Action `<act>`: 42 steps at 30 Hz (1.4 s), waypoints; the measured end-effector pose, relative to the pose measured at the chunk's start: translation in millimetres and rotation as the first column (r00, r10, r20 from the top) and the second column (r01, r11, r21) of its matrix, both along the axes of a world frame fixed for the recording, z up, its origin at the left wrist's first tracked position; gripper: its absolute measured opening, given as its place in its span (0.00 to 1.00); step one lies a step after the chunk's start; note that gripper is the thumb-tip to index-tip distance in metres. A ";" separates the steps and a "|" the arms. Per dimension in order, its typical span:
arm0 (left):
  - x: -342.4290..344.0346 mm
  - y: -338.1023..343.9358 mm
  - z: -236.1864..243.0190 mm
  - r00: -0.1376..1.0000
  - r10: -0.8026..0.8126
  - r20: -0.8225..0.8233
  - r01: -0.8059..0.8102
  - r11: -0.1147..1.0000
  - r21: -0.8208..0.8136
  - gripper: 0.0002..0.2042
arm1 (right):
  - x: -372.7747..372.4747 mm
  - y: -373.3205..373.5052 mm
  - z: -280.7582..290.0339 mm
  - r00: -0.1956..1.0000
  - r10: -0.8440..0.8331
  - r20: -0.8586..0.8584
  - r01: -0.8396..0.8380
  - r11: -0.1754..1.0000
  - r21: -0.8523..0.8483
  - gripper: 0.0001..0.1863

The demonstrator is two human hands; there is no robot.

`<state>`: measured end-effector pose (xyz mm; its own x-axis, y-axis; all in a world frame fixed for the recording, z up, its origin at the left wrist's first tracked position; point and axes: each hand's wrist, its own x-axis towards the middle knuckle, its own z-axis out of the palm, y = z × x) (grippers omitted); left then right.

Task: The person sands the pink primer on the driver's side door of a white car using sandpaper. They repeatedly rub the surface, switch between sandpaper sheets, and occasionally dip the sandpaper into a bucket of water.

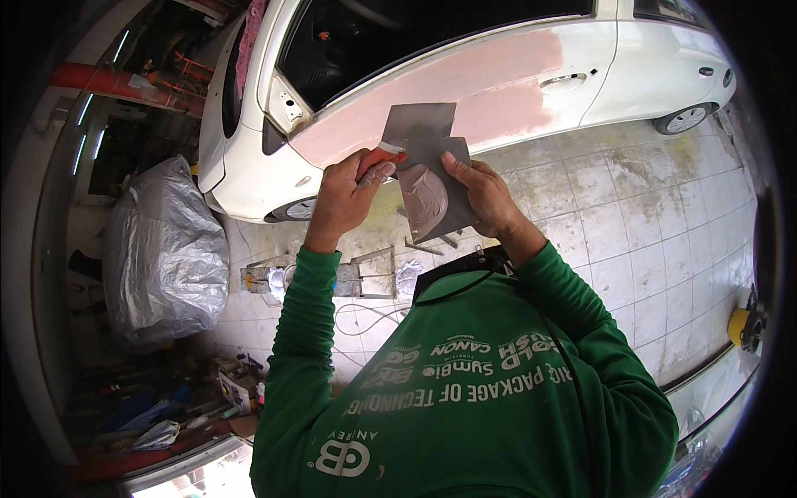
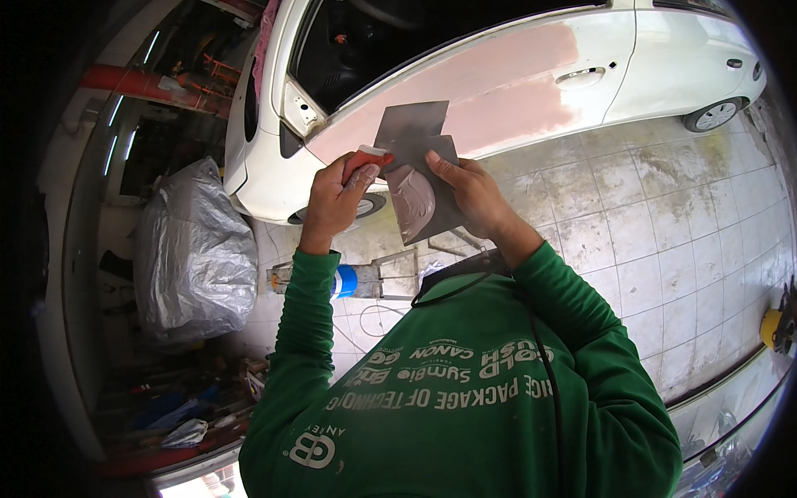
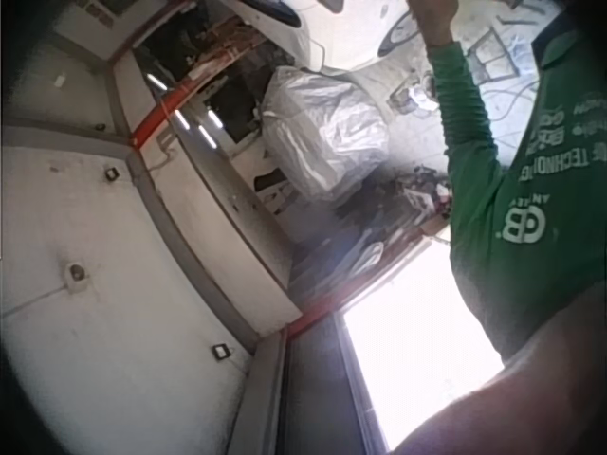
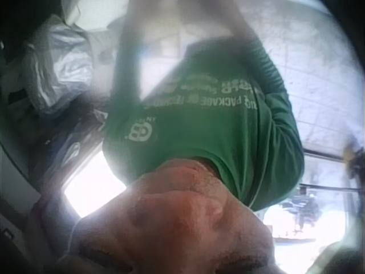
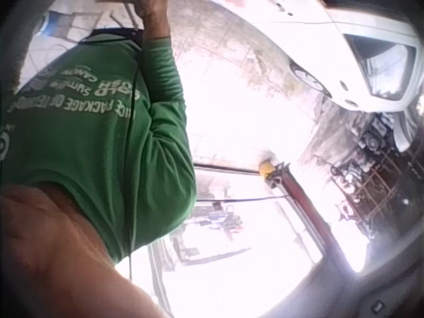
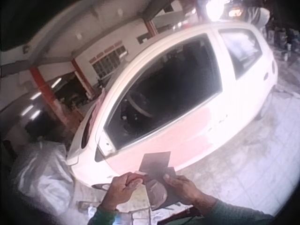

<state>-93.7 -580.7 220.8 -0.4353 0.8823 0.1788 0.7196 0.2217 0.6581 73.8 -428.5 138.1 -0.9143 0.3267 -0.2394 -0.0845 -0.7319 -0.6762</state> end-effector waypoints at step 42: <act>-163.2 -423.5 -523.5 0.305 0.937 -0.170 -0.861 0.195 -0.469 0.08 | -145.9 -103.7 -132.9 0.861 -0.095 0.500 -0.054 0.960 0.275 0.29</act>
<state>-256.9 -1004.2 -302.7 -0.9653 -0.1841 -0.1852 -0.2392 0.9079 0.3442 -72.2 -532.2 5.2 -0.6835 0.4636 -0.5638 0.3088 -0.5162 -0.7989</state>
